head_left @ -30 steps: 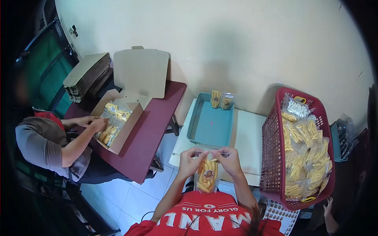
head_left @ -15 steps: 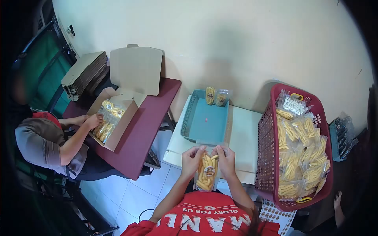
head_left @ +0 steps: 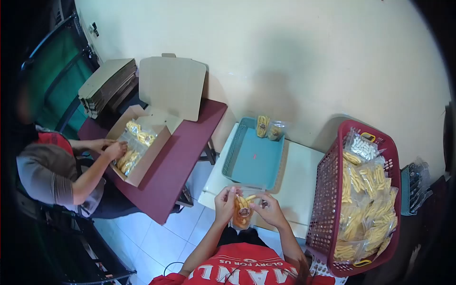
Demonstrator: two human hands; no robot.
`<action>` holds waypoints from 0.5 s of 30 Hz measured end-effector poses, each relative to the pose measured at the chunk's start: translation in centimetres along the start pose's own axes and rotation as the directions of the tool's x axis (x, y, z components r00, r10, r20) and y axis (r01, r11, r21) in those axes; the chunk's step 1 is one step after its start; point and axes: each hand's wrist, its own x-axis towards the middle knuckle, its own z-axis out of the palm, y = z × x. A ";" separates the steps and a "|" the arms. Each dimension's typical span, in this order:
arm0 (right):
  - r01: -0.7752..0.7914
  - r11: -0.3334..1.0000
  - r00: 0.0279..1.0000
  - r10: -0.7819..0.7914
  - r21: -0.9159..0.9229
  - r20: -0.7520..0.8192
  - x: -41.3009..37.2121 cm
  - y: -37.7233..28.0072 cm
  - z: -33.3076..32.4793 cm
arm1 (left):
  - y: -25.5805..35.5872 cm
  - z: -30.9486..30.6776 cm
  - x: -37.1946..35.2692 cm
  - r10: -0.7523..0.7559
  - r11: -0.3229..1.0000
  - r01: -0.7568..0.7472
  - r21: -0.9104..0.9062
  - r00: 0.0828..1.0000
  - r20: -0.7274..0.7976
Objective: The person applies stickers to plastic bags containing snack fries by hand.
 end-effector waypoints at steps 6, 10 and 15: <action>-0.172 0.985 0.985 0.172 -0.006 0.000 8.3 1.3 -0.1 | 0.3 -4.4 6.5 0.149 0.980 -0.154 0.128 0.988 0.051; -0.005 0.987 0.947 -0.047 -0.160 -0.317 18.2 4.5 -0.9 | 0.6 -9.1 10.3 0.140 0.982 -0.130 0.136 0.988 -0.069; -0.064 0.970 0.877 -0.058 -0.236 -0.477 28.2 10.8 -0.5 | -0.3 -12.9 12.9 0.021 0.992 -0.003 0.123 0.989 -0.145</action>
